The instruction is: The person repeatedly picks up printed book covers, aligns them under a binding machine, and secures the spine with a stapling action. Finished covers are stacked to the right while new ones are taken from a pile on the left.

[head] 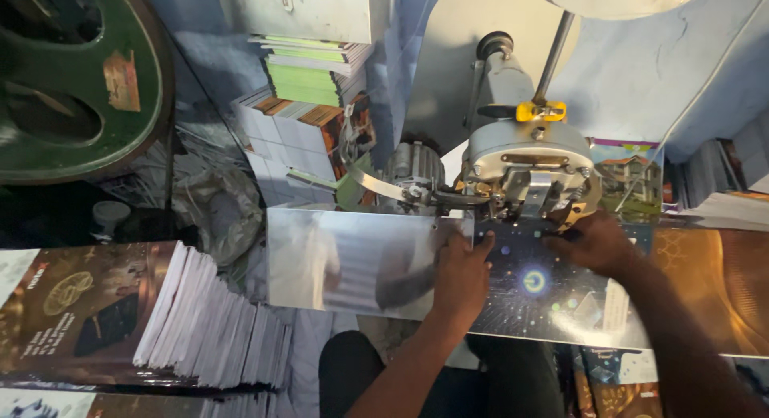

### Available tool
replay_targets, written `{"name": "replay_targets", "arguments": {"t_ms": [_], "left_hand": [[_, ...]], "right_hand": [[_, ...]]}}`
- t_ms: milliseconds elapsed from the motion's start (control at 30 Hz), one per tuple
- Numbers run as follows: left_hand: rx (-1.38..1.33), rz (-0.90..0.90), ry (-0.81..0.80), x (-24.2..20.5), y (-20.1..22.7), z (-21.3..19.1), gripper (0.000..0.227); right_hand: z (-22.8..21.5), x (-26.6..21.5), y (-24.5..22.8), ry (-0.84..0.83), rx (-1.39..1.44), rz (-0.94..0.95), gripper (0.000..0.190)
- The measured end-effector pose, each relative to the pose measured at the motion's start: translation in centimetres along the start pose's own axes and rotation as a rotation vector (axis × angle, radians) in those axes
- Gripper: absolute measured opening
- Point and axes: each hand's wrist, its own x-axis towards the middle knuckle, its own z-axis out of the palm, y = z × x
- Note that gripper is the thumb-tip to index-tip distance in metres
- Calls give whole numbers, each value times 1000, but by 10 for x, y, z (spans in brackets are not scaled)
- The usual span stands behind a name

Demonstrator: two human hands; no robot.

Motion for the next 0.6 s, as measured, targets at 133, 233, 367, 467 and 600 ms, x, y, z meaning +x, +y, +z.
{"name": "replay_targets", "arguments": {"t_ms": [133, 233, 367, 467, 600], "left_hand": [[24, 41, -40, -2, -6, 2, 54], [-21, 61, 14, -5, -11, 8, 54], [-38, 86, 57, -6, -16, 14, 51], [-48, 110, 64, -6, -17, 15, 52], [-51, 104, 57, -6, -16, 12, 50]], "right_hand": [[-20, 5, 49, -178, -52, 250, 76], [-32, 1, 81, -198, -208, 161, 103], [-57, -9, 93, -332, -249, 339, 120], [-62, -16, 91, -326, -254, 336, 115], [-72, -21, 84, -348, -340, 375, 110]]}}
